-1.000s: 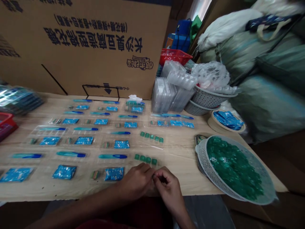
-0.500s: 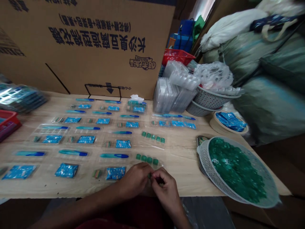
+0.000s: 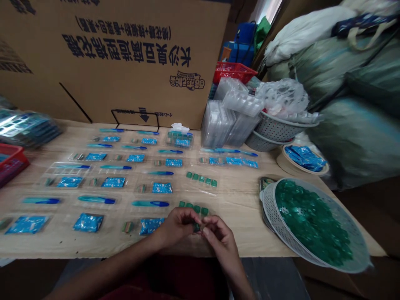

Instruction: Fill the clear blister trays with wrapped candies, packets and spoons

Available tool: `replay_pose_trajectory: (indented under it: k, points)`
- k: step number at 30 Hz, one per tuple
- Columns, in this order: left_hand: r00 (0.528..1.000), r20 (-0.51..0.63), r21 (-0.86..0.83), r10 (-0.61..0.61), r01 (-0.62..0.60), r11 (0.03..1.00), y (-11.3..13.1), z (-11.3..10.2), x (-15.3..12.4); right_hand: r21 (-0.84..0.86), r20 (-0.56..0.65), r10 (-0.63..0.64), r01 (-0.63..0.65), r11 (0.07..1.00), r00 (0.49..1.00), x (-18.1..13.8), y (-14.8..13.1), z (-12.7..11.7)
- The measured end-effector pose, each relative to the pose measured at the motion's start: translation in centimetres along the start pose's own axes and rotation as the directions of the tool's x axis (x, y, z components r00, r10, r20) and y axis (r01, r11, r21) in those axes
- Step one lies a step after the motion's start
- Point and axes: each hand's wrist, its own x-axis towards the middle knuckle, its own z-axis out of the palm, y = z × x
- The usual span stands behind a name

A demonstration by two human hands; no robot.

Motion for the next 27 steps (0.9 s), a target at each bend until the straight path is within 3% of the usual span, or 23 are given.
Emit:
replay_pose_trajectory:
  k: [3, 6, 8, 10, 11, 13, 15, 17, 19, 22, 27]
  points:
    - [0.996, -0.02, -0.117, -0.084, 0.082, 0.99, -0.2, 0.3, 0.1, -0.058, 0.024, -0.121, 0.122, 0.991, 0.992, -0.4, 0.1, 0.1]
    - [0.99, -0.031, -0.111, -0.136, 0.132, 0.985, -1.0, 0.6, 0.3, -0.16, 0.013, -0.26, 0.259, 0.953, 0.965, -1.0, 0.3, 0.4]
    - [0.99, -0.01, -0.009, -0.138, 0.138, 0.99, -1.2, 0.5, 0.3, -0.192, 0.009, -0.307, 0.303, 0.934, 0.952, -1.2, 0.4, 0.2]
    - [0.999, -0.017, 0.241, -0.05, 0.053, 0.969, -1.0, 0.3, 0.3, -0.253, 0.01, -0.321, 0.314, 0.915, 0.947, -1.0, 0.4, -0.8]
    - [0.999, -0.018, 0.407, 0.033, -0.023, 0.913, -0.8, 0.2, 0.3, -0.316, 0.009, -0.332, 0.317, 0.894, 0.943, -0.7, 0.4, -1.4]
    - [0.983, 0.035, 0.706, 0.183, -0.154, 0.691, -0.2, -0.2, 0.4, -0.49, 0.02, -0.363, 0.325, 0.809, 0.932, 0.3, 0.6, -2.9]
    - [0.97, 0.126, 0.865, 0.206, -0.209, 0.456, 0.2, -0.4, 0.5, -0.647, 0.086, -0.385, 0.346, 0.68, 0.919, 1.4, 0.8, -4.2]
    - [0.971, 0.177, 0.924, 0.161, -0.22, 0.313, 0.2, -0.6, 0.6, -0.733, 0.18, -0.382, 0.382, 0.562, 0.907, 2.3, 1.2, -5.0]
    - [0.97, 0.198, 0.943, 0.142, -0.228, 0.241, 0.0, -0.7, 0.6, -0.762, 0.249, -0.376, 0.42, 0.493, 0.893, 2.8, 1.6, -5.3]
    - [0.965, 0.217, 0.95, 0.15, -0.244, 0.195, -0.6, -0.7, 0.6, -0.748, 0.301, -0.376, 0.461, 0.477, 0.876, 2.7, 2.0, -5.2]
    - [0.96, 0.237, 0.954, 0.147, -0.258, 0.152, -0.8, -0.8, 0.6, -0.775, 0.282, -0.407, 0.456, 0.437, 0.869, 1.9, 2.0, -4.9]
